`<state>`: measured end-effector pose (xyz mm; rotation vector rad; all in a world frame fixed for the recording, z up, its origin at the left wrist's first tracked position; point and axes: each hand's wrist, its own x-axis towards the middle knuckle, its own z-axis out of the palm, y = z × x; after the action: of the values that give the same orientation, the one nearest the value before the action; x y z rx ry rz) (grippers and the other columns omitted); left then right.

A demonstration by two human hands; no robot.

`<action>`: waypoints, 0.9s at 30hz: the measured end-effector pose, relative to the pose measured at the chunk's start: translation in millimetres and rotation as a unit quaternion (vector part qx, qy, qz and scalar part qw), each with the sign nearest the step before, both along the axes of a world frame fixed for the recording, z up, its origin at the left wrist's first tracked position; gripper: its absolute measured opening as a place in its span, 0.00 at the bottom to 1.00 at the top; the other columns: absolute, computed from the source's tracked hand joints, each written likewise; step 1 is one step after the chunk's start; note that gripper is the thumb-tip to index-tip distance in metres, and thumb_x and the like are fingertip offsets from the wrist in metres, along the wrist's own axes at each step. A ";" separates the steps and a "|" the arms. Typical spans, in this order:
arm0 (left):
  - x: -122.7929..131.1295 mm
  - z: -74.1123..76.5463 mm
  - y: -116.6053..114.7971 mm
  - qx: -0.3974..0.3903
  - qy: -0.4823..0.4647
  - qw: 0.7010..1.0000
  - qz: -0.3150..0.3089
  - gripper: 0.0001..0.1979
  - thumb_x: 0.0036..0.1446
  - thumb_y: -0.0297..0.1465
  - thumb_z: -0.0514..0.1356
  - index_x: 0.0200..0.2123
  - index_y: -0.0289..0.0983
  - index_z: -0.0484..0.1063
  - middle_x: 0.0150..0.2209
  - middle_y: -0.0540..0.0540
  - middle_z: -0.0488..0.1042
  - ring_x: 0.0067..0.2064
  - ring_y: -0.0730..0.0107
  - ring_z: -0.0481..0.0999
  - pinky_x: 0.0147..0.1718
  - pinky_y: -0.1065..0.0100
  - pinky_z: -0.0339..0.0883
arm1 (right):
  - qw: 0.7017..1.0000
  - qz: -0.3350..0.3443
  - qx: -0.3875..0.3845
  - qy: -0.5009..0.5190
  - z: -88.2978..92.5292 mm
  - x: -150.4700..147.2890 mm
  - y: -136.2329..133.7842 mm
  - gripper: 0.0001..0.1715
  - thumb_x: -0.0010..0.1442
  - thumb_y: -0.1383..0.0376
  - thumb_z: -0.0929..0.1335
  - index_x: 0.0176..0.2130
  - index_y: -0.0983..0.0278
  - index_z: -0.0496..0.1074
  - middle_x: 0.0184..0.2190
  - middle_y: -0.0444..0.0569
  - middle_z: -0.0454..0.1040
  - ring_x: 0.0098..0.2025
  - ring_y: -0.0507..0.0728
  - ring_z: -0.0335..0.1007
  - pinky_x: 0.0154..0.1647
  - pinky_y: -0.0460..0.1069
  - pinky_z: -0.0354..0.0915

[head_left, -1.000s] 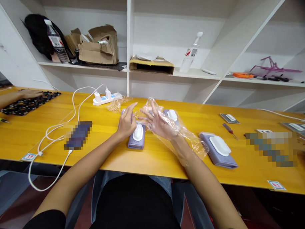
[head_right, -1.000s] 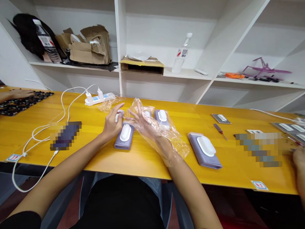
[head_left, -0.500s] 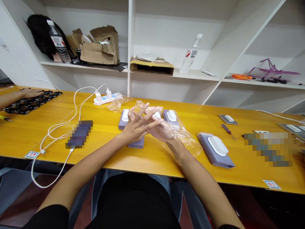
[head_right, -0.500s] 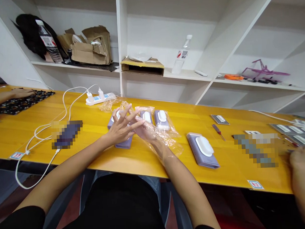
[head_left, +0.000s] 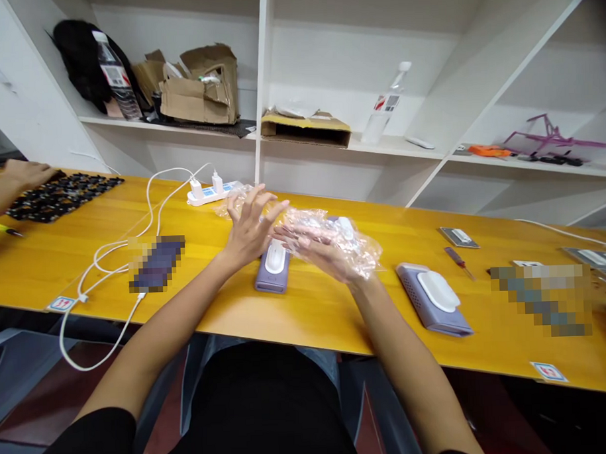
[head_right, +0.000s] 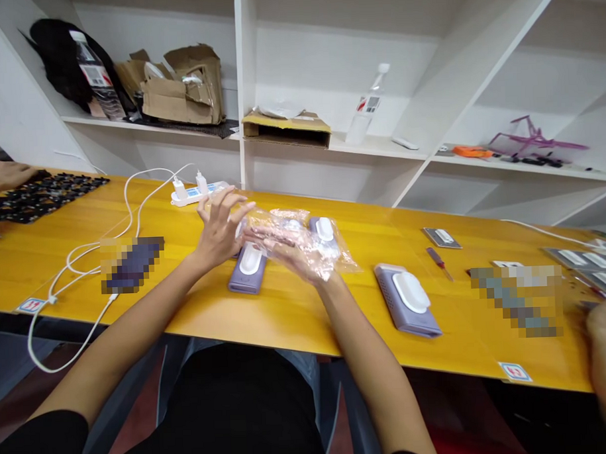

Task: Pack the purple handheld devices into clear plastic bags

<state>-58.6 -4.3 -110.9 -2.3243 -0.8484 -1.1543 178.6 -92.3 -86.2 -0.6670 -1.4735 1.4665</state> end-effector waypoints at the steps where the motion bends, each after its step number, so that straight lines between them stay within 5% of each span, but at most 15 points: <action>1: -3.7 1.1 4.4 -0.007 -0.013 1.000 0.006 0.42 0.68 0.27 0.62 0.80 0.54 0.54 0.76 0.37 0.67 0.83 0.39 0.56 0.78 0.28 0.36 | 1.000 0.010 -0.002 0.006 3.0 4.7 -1.3 0.27 0.68 0.50 0.80 0.63 0.51 0.83 0.72 0.49 0.78 0.77 0.68 0.70 0.83 0.70 0.60; 5: -17.6 4.9 17.7 -0.012 -0.055 0.998 0.031 0.42 0.66 0.29 0.64 0.79 0.50 0.55 0.74 0.34 0.67 0.82 0.36 0.57 0.77 0.28 0.41 | 0.997 -0.024 0.046 0.062 18.6 26.6 -4.9 0.24 0.70 0.46 0.76 0.57 0.54 0.86 0.66 0.51 0.84 0.76 0.71 0.73 0.84 0.74 0.56; 9: -25.1 5.8 23.0 -0.028 -0.084 0.995 0.043 0.42 0.66 0.30 0.66 0.79 0.50 0.56 0.75 0.32 0.66 0.82 0.33 0.55 0.76 0.24 0.39 | 0.989 -0.086 0.105 0.060 21.7 36.6 -3.8 0.35 0.63 0.32 0.76 0.55 0.50 0.88 0.61 0.51 0.87 0.73 0.74 0.77 0.81 0.77 0.61; 12: -24.6 5.5 22.2 -0.051 -0.100 0.993 0.028 0.42 0.68 0.35 0.67 0.80 0.52 0.56 0.77 0.32 0.63 0.84 0.28 0.50 0.76 0.19 0.32 | 0.974 -0.165 0.156 -0.014 11.4 31.8 0.4 0.30 0.58 0.45 0.84 0.56 0.50 0.88 0.61 0.49 0.87 0.70 0.73 0.80 0.80 0.75 0.64; 15: -21.4 6.5 18.4 -0.057 -0.104 0.993 0.012 0.43 0.69 0.46 0.69 0.81 0.54 0.55 0.80 0.34 0.59 0.85 0.26 0.43 0.76 0.18 0.29 | 0.939 -0.247 0.220 -0.094 0.8 24.8 5.8 0.10 0.66 0.53 0.80 0.46 0.50 0.91 0.55 0.48 0.90 0.70 0.73 0.79 0.78 0.76 0.65; 18: -17.3 9.0 11.8 -0.061 -0.080 0.995 0.003 0.46 0.68 0.57 0.67 0.82 0.55 0.55 0.83 0.35 0.55 0.86 0.24 0.40 0.75 0.18 0.28 | 0.891 -0.265 0.323 -0.176 -1.6 21.7 9.2 0.10 0.70 0.59 0.75 0.39 0.47 0.91 0.64 0.44 0.84 0.81 0.76 0.62 0.79 0.80 0.60; 21: -13.0 10.9 4.7 -0.056 -0.042 0.998 -0.001 0.45 0.69 0.60 0.64 0.82 0.56 0.55 0.84 0.36 0.53 0.86 0.26 0.40 0.76 0.19 0.26 | 0.852 -0.259 0.390 -0.235 0.1 20.9 10.6 0.15 0.68 0.63 0.73 0.38 0.43 0.90 0.76 0.27 0.70 0.89 0.75 0.38 0.82 0.85 0.45; 24: -10.4 11.1 1.9 -0.049 0.007 0.998 -0.030 0.48 0.70 0.63 0.61 0.84 0.55 0.51 0.84 0.35 0.53 0.86 0.29 0.43 0.77 0.23 0.25 | 0.851 -0.242 0.400 -0.239 -1.2 19.5 12.3 0.16 0.68 0.65 0.73 0.38 0.43 0.88 0.79 0.21 0.65 0.90 0.73 0.30 0.84 0.85 0.33; 27: -11.8 9.9 5.0 -0.069 0.037 0.994 -0.079 0.58 0.66 0.68 0.60 0.86 0.49 0.41 0.84 0.30 0.53 0.85 0.29 0.46 0.77 0.27 0.30 | 0.866 -0.219 0.390 -0.223 -4.3 17.7 13.5 0.16 0.67 0.67 0.74 0.36 0.44 0.88 0.79 0.22 0.65 0.90 0.73 0.26 0.84 0.85 0.34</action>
<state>-70.4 0.7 -100.9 -2.5699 -0.7506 -1.0953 196.4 -78.8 -90.4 -0.7695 -1.9199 0.2931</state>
